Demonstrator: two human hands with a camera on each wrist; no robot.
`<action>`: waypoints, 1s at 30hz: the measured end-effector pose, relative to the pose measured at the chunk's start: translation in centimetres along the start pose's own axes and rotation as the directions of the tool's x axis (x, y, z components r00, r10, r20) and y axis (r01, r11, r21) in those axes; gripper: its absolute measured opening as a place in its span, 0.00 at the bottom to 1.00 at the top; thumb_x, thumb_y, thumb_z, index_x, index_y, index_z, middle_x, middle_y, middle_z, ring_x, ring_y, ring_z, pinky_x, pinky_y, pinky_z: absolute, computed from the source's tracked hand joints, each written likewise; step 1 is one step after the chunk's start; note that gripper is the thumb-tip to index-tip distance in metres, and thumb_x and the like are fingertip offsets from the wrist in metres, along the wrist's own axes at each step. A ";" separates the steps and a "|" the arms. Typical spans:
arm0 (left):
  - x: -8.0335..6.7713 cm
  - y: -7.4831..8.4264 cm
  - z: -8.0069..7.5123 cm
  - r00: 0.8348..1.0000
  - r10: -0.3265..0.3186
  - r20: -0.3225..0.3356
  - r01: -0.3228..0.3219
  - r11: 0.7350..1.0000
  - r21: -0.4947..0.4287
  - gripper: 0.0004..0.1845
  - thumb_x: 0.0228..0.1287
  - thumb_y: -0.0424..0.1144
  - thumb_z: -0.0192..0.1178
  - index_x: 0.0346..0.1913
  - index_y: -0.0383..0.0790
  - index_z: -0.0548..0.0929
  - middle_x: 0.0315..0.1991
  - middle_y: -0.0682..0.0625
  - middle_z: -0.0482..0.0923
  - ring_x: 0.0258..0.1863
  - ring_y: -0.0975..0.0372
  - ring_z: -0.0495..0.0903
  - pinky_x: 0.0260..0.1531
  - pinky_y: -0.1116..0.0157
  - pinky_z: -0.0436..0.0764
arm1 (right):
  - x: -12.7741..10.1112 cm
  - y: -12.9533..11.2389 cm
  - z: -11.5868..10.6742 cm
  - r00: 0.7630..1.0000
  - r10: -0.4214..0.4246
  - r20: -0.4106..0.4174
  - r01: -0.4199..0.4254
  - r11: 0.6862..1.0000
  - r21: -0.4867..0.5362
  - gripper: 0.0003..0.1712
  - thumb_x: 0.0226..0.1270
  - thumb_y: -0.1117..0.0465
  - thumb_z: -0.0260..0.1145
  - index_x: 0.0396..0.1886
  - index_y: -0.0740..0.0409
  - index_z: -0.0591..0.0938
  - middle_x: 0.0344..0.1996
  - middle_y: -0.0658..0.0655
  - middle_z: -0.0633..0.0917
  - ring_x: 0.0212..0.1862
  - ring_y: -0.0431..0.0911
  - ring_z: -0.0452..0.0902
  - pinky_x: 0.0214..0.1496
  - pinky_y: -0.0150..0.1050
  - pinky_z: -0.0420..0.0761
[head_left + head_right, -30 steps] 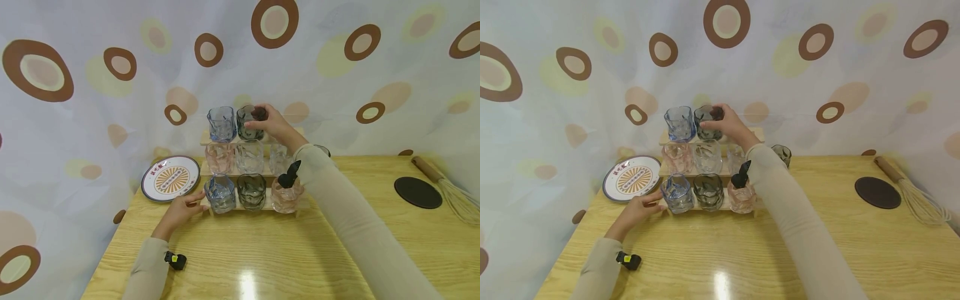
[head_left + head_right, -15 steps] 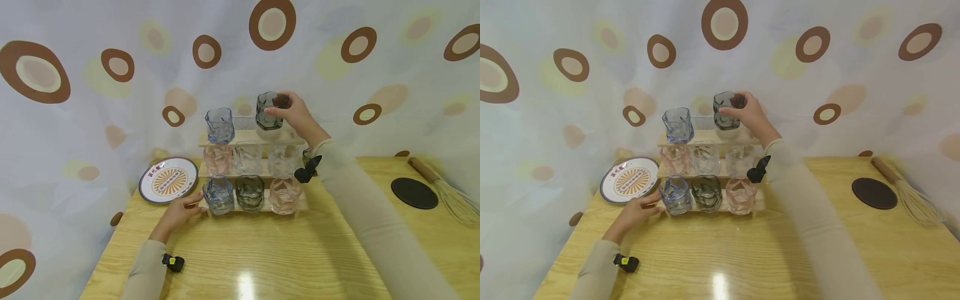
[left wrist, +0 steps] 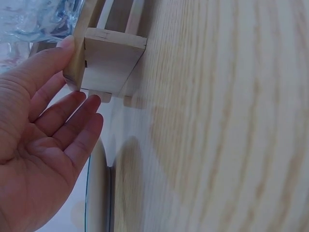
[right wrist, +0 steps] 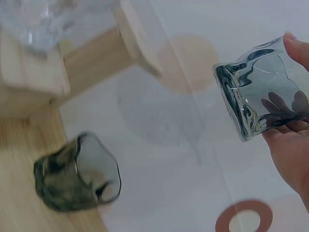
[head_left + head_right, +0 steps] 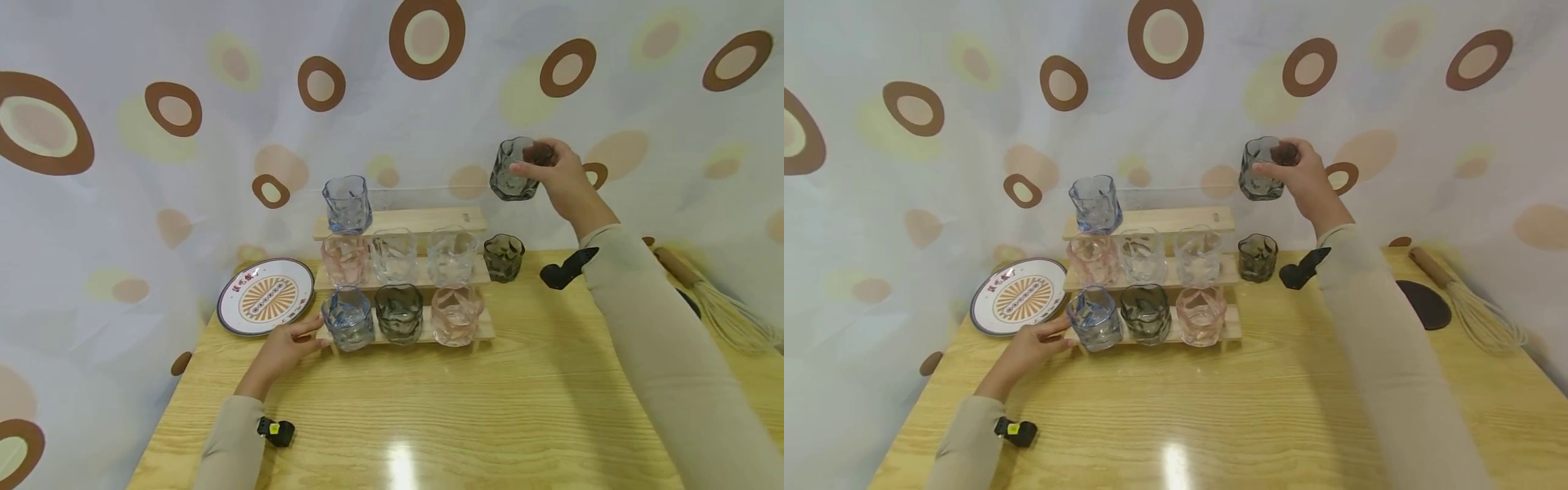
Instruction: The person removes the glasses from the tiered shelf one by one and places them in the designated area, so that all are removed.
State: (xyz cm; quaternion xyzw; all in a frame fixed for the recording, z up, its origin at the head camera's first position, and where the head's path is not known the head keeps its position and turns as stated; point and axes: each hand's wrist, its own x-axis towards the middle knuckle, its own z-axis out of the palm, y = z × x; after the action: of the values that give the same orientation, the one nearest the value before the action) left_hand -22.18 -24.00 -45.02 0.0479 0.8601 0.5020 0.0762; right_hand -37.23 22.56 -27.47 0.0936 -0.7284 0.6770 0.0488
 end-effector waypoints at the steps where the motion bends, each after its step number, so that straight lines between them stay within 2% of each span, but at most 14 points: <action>1: -0.1 0.0 0.0 1.000 -0.003 -0.005 0.003 1.000 -0.004 0.29 0.57 0.45 0.68 0.62 0.42 0.75 0.66 0.49 0.65 0.62 0.52 0.69 0.59 0.59 0.74 | -0.2 0.3 -0.6 1.000 0.010 -0.007 -0.010 1.000 0.018 0.39 0.59 0.62 0.70 0.66 0.60 0.60 0.50 0.51 0.70 0.50 0.38 0.66 0.53 0.31 0.68; 4: -0.2 -0.2 -0.2 1.000 0.011 0.000 -0.011 1.000 -0.004 0.29 0.58 0.44 0.67 0.62 0.41 0.75 0.66 0.47 0.65 0.63 0.51 0.69 0.59 0.58 0.74 | -0.8 1.8 -2.2 0.999 0.025 -0.022 -0.024 0.998 0.065 0.38 0.59 0.64 0.70 0.65 0.60 0.60 0.49 0.51 0.69 0.48 0.38 0.66 0.50 0.30 0.69; 8: -0.4 -0.4 -0.2 1.000 0.005 -0.011 -0.005 1.000 -0.005 0.28 0.57 0.42 0.68 0.61 0.40 0.76 0.66 0.47 0.66 0.62 0.51 0.69 0.58 0.59 0.74 | -1.9 4.2 -3.8 0.999 0.039 -0.034 -0.037 0.997 0.063 0.33 0.60 0.64 0.69 0.61 0.61 0.62 0.49 0.51 0.67 0.48 0.38 0.64 0.48 0.28 0.69; 17: -0.6 -0.3 -0.1 1.000 0.001 -0.005 -0.001 1.000 -0.017 0.28 0.57 0.43 0.68 0.61 0.39 0.76 0.66 0.46 0.66 0.62 0.51 0.69 0.59 0.57 0.74 | -4.1 9.2 -6.4 0.991 0.124 -0.052 -0.130 0.983 -0.130 0.30 0.63 0.55 0.67 0.59 0.56 0.64 0.46 0.48 0.66 0.46 0.36 0.62 0.47 0.33 0.66; 20: -0.6 -0.3 -0.1 1.000 0.000 0.001 0.000 1.000 -0.024 0.28 0.58 0.42 0.68 0.61 0.40 0.76 0.66 0.46 0.65 0.63 0.51 0.69 0.59 0.57 0.74 | -4.6 10.5 -6.8 0.987 0.150 -0.062 -0.158 0.973 -0.165 0.35 0.62 0.53 0.67 0.62 0.57 0.61 0.48 0.48 0.65 0.47 0.36 0.61 0.53 0.36 0.65; 25: -0.5 -0.2 -0.1 1.000 0.008 0.003 -0.008 1.000 -0.025 0.27 0.58 0.41 0.67 0.61 0.39 0.76 0.66 0.46 0.65 0.64 0.52 0.67 0.59 0.58 0.73 | -5.0 12.2 -6.9 0.973 0.213 -0.093 -0.226 0.960 -0.166 0.53 0.58 0.48 0.69 0.71 0.62 0.49 0.52 0.47 0.64 0.52 0.38 0.60 0.66 0.47 0.59; 30: -0.2 0.0 -0.1 1.000 0.022 0.006 -0.022 0.999 -0.024 0.27 0.58 0.42 0.67 0.61 0.38 0.75 0.66 0.46 0.66 0.64 0.52 0.67 0.59 0.59 0.73 | -5.0 13.8 -6.7 0.962 0.250 -0.108 -0.264 0.954 -0.141 0.53 0.59 0.49 0.70 0.72 0.60 0.47 0.52 0.45 0.63 0.55 0.41 0.58 0.68 0.48 0.58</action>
State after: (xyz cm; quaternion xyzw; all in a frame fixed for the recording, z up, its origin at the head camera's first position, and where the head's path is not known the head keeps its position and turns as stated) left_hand -22.03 -24.14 -44.89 0.0580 0.8532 0.5131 0.0740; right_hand -35.48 30.49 -41.42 -0.0362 -0.7816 0.6227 -0.0003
